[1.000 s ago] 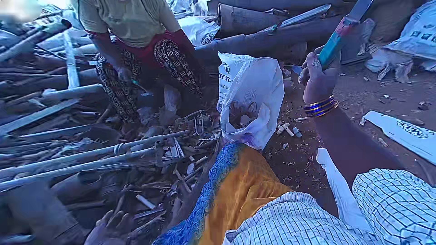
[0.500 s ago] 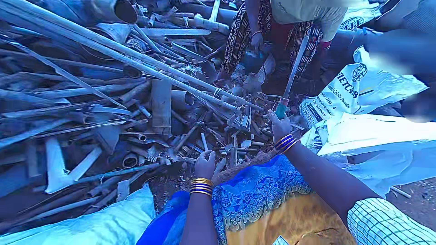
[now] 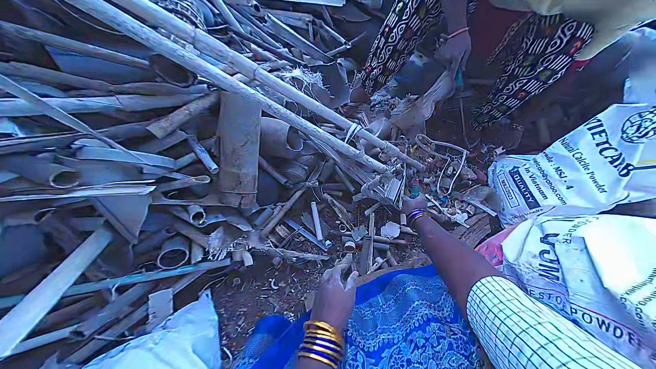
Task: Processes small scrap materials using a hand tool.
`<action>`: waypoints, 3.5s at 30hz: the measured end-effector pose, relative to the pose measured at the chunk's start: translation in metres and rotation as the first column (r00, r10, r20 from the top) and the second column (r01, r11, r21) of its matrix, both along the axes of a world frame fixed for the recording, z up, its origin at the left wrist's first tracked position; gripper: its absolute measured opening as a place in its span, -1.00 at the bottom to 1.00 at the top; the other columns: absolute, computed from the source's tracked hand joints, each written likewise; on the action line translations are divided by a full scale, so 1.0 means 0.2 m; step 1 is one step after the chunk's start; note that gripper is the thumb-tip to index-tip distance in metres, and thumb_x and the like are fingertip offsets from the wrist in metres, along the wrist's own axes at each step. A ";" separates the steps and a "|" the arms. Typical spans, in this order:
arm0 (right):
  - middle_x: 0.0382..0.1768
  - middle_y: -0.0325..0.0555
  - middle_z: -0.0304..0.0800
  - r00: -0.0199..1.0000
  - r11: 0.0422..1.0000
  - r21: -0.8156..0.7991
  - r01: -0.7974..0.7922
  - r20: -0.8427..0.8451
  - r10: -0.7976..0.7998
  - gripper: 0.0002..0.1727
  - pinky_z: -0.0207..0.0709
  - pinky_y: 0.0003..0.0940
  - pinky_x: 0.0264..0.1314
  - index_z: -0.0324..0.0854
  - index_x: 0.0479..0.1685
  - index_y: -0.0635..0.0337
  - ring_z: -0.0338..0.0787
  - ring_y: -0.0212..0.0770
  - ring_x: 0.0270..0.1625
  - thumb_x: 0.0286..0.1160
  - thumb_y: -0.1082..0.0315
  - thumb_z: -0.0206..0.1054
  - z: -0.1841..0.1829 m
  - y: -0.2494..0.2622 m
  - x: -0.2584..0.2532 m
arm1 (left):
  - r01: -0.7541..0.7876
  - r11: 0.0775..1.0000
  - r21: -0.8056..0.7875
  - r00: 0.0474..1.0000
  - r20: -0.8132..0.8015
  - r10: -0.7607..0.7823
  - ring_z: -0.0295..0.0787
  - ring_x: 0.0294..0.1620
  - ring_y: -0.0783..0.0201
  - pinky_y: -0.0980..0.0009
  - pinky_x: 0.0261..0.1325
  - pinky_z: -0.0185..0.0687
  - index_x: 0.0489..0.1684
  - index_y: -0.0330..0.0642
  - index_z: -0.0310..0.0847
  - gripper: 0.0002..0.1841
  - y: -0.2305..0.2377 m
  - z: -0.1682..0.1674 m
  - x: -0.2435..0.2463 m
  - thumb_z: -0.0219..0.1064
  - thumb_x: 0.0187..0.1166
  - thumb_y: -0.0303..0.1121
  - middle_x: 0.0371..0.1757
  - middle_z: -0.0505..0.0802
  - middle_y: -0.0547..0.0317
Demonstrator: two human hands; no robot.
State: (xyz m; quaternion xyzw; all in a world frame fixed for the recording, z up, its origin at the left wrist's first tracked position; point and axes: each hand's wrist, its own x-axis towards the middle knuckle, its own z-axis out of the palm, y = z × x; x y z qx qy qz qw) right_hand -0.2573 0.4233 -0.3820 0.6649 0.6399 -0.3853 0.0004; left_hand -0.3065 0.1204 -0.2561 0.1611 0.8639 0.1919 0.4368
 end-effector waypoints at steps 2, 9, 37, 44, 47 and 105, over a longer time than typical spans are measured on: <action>0.44 0.34 0.63 0.999 1.000 -0.013 0.010 0.037 -0.010 -0.27 0.34 0.03 0.66 0.44 0.55 0.42 0.58 0.16 0.59 0.62 -0.02 0.41 -0.05 0.02 -0.08 | 0.024 0.999 -0.029 0.999 0.030 -0.023 0.69 0.42 -0.08 0.01 0.52 0.52 0.56 -0.21 0.53 -0.50 0.00 -0.01 0.00 0.22 0.79 -0.09 0.50 0.66 -0.20; 0.49 0.30 0.61 0.994 0.999 -0.036 -0.028 0.102 0.032 -0.41 0.36 -0.02 0.66 0.42 0.57 0.39 0.57 0.10 0.61 0.65 0.23 0.35 -0.10 0.09 -0.18 | 0.082 0.995 -0.064 0.991 0.107 -0.075 0.70 0.44 -0.03 0.07 0.55 0.50 0.61 -0.23 0.49 -0.47 0.00 -0.03 0.00 0.20 0.80 -0.07 0.53 0.66 -0.16; -0.33 -0.16 0.63 0.658 0.992 -0.106 -0.064 -0.752 -0.038 -0.82 0.54 -0.48 -0.23 0.52 -0.03 0.29 0.63 -0.41 -0.35 0.56 0.45 0.41 0.88 -1.07 0.79 | -0.336 0.628 0.702 0.896 0.444 -0.016 0.85 0.07 0.24 0.34 0.13 0.81 0.71 -0.44 0.15 -0.42 -0.16 0.23 0.42 0.22 0.71 -0.55 0.35 0.69 -0.22; 0.06 0.00 0.83 0.561 0.933 -0.316 -0.174 -0.810 -0.171 -0.62 0.66 -0.44 -0.15 0.42 0.48 0.29 0.82 -0.30 -0.13 0.73 0.48 0.19 0.82 -1.08 0.72 | -0.323 0.541 0.776 0.936 0.347 0.061 0.78 0.22 0.36 0.45 0.27 0.70 0.72 -0.39 0.23 -0.44 -0.26 0.22 0.37 0.22 0.72 -0.52 0.47 0.66 -0.18; -0.17 -0.03 0.83 0.452 0.813 -0.487 -0.319 -0.832 -0.321 -0.71 0.78 -0.31 -0.12 0.42 0.34 0.25 0.87 -0.24 -0.18 0.88 0.34 -0.06 0.79 -1.10 0.73 | -0.375 0.538 0.755 0.887 0.461 -0.028 0.79 0.09 0.47 0.48 0.26 0.71 0.47 -0.52 0.42 -0.64 -0.25 0.20 0.36 0.07 0.80 -0.52 0.20 0.80 -0.01; -0.20 -0.07 0.73 0.726 0.822 -0.496 -0.280 -0.670 -0.157 -0.62 0.71 -0.41 -0.24 0.42 0.36 0.22 0.80 -0.30 -0.28 0.58 0.53 0.20 0.73 -0.80 0.61 | 0.606 0.639 0.473 0.591 -0.806 0.036 0.92 0.10 -0.12 -0.11 0.37 0.62 -0.01 -0.23 0.93 -0.74 -0.01 -0.01 0.25 0.35 0.58 -0.32 0.03 0.96 -0.07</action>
